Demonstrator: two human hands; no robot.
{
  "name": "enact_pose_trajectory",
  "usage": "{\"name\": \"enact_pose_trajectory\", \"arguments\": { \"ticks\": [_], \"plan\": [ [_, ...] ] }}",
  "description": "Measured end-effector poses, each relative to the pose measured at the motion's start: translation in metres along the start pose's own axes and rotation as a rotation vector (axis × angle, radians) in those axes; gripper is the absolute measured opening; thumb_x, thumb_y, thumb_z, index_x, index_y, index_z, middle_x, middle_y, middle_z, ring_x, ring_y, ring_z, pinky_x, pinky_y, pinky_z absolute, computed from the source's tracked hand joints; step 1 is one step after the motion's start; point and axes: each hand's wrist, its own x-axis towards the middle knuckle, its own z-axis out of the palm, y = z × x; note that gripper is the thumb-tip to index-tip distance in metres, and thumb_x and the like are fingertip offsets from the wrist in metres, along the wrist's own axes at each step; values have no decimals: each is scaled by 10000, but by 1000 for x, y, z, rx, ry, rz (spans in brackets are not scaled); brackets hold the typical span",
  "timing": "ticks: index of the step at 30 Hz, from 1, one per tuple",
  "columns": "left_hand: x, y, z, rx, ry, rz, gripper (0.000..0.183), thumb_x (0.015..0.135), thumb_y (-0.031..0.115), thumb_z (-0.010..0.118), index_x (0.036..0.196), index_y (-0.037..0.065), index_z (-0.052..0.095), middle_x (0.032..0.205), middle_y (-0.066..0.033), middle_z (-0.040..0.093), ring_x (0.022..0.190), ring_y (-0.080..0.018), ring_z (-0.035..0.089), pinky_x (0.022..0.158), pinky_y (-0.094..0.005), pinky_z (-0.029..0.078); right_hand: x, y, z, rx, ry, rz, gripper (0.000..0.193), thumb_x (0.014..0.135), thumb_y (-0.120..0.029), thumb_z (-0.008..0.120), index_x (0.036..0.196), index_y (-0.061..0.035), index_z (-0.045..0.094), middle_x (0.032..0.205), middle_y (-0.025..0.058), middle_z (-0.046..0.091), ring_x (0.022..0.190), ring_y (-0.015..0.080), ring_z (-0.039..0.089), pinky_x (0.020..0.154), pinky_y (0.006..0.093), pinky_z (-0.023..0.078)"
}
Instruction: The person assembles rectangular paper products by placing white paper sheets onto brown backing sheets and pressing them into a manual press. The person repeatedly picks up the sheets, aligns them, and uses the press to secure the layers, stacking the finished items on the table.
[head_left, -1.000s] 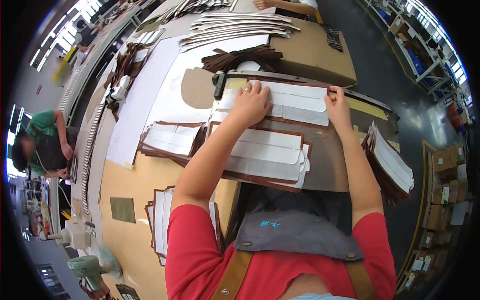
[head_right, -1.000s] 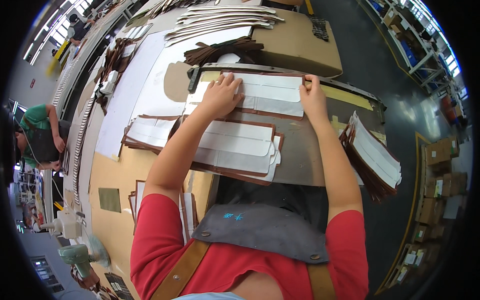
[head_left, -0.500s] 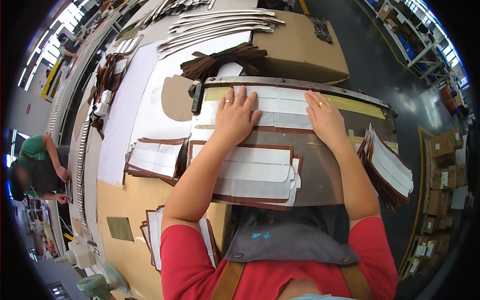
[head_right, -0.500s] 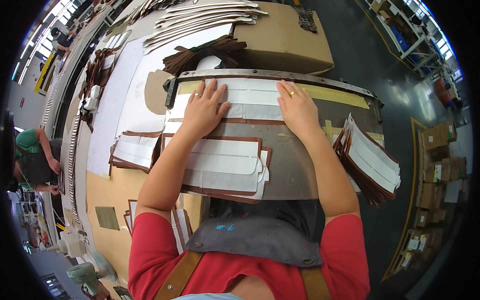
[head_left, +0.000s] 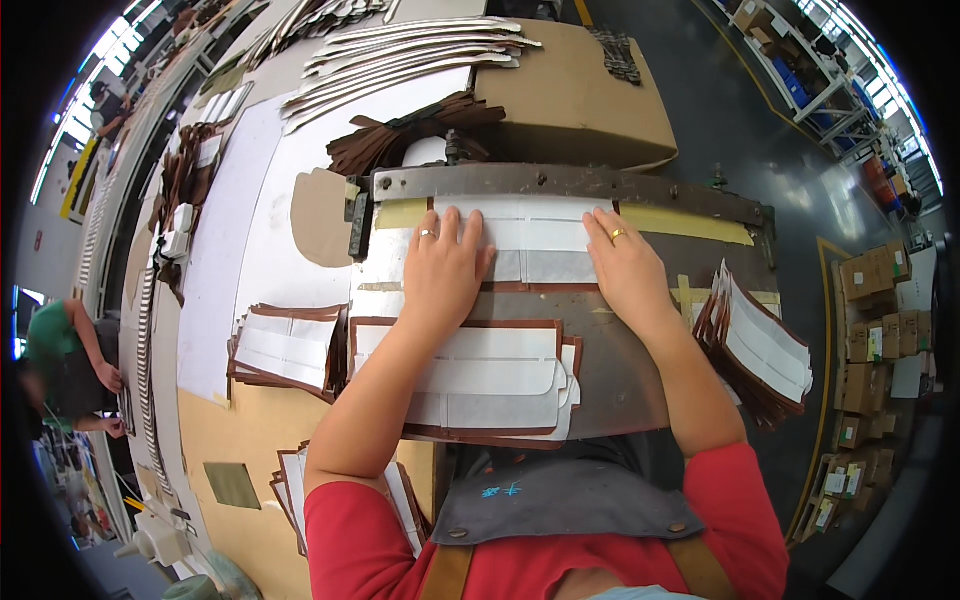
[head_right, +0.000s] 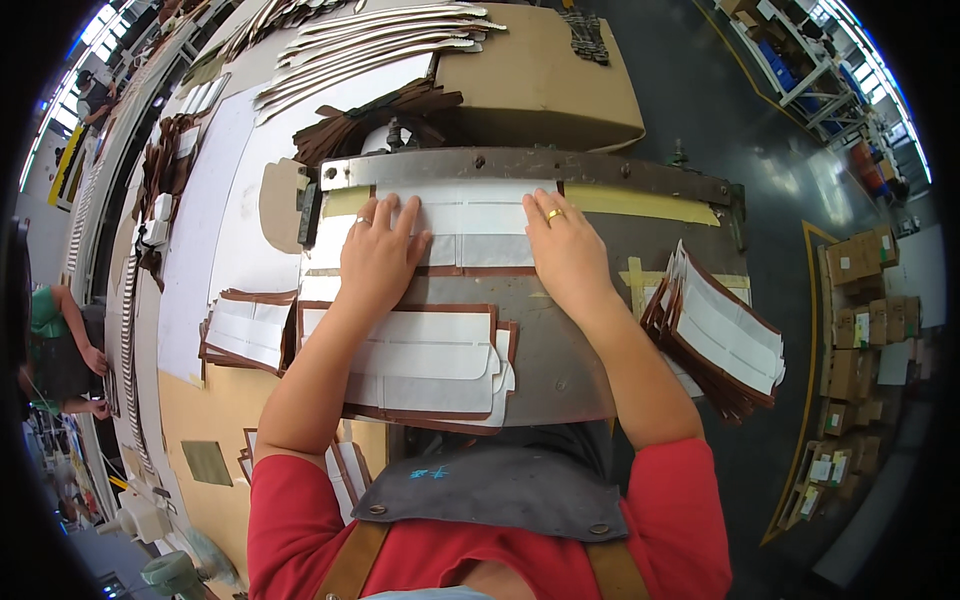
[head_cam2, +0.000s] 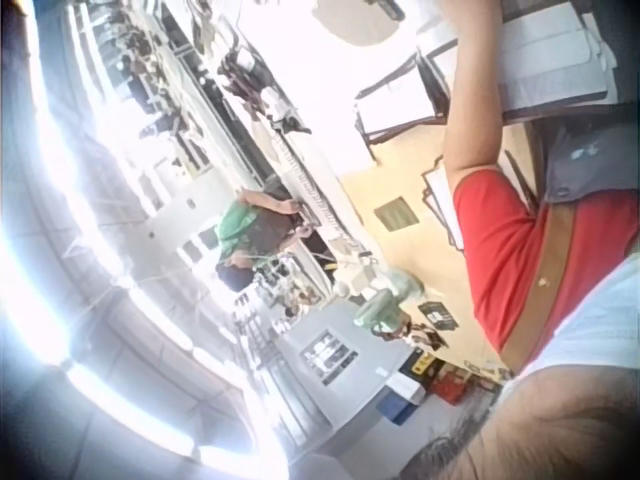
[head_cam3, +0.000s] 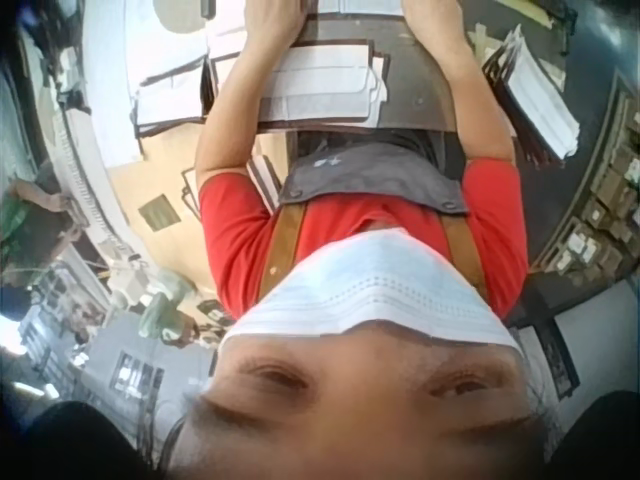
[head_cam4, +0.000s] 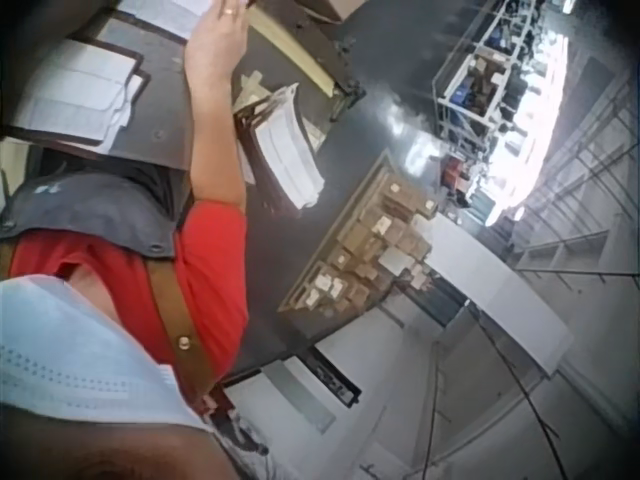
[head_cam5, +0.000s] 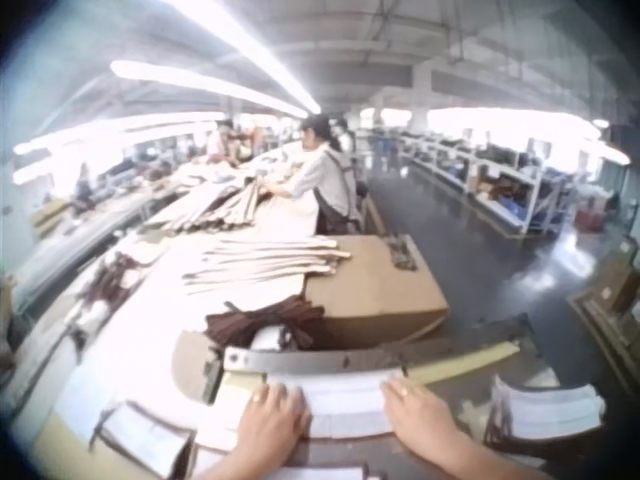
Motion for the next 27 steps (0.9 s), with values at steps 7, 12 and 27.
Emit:
{"name": "enact_pose_trajectory", "arguments": {
  "ticks": [7,12,27],
  "plan": [
    [-4,2,-2,9,34,19,373,845,245,581,1175,83,516,1136,-159,530,1035,-382,526,785,-414,481,0,0,-5,56,-42,1,323,834,-129,566,1140,-26,564,1166,103,561,1084,268,525,910,362,448],
    [-2,-2,-2,-61,74,11,273,848,213,571,1093,93,569,1053,-126,557,956,-365,543,747,-417,481,-1,12,-5,171,-20,-17,294,838,-149,569,1116,-56,593,1119,88,571,1051,265,527,891,379,427],
    [-3,-43,0,-245,45,-34,431,782,215,637,1170,85,504,1160,-93,503,1060,-337,487,918,-435,372,61,-54,27,556,-70,-211,291,807,-120,591,1085,-33,589,1083,123,528,1026,271,494,907,365,392]
  ]
}}
